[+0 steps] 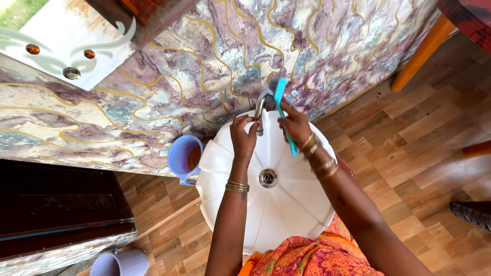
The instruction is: The person cleans a white pedestal sink using a small blue brush and then wipes a wall-mounted mirror with the same brush.
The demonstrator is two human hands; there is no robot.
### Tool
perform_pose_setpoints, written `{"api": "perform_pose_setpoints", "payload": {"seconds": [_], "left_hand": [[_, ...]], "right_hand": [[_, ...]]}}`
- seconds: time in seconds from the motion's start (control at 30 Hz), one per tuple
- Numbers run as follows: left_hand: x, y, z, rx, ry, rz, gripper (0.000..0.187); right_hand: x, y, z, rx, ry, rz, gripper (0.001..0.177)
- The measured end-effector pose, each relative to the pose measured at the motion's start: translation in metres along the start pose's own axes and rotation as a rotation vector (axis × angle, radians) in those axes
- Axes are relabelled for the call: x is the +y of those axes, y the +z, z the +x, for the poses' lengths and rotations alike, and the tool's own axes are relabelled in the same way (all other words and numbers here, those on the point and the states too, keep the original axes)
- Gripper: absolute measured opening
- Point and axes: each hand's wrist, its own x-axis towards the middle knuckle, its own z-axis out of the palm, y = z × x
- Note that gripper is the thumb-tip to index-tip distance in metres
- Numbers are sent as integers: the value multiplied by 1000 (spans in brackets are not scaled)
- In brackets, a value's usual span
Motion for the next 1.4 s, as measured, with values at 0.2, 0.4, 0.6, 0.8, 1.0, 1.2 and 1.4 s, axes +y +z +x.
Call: {"api": "perform_pose_setpoints", "payload": {"seconds": [0.2,0.4,0.6,0.8,1.0,1.2,1.4], "left_hand": [[2,-1,-2,0,23,18,16],[0,3,-1,21,47,37,15],[1,4,-6,74,98,76,16],[-28,25,-9,99,77,77,20],[-26,43,-58,91,102,28,67],[-19,14,-139,22,23,-35,49],[-23,-9,-211,-42,-51,-139,33]], "right_hand": [[26,27,-36,15,-59,79,64],[15,21,-2,50,96,312,66],[29,30,-15,51,26,274,62],[27,3,2,85,98,206,61],[45,5,-45,65,-85,103,61],[0,23,-81,53,-522,31,56],[-17,59,-68,21,-259,-149,45]]}}
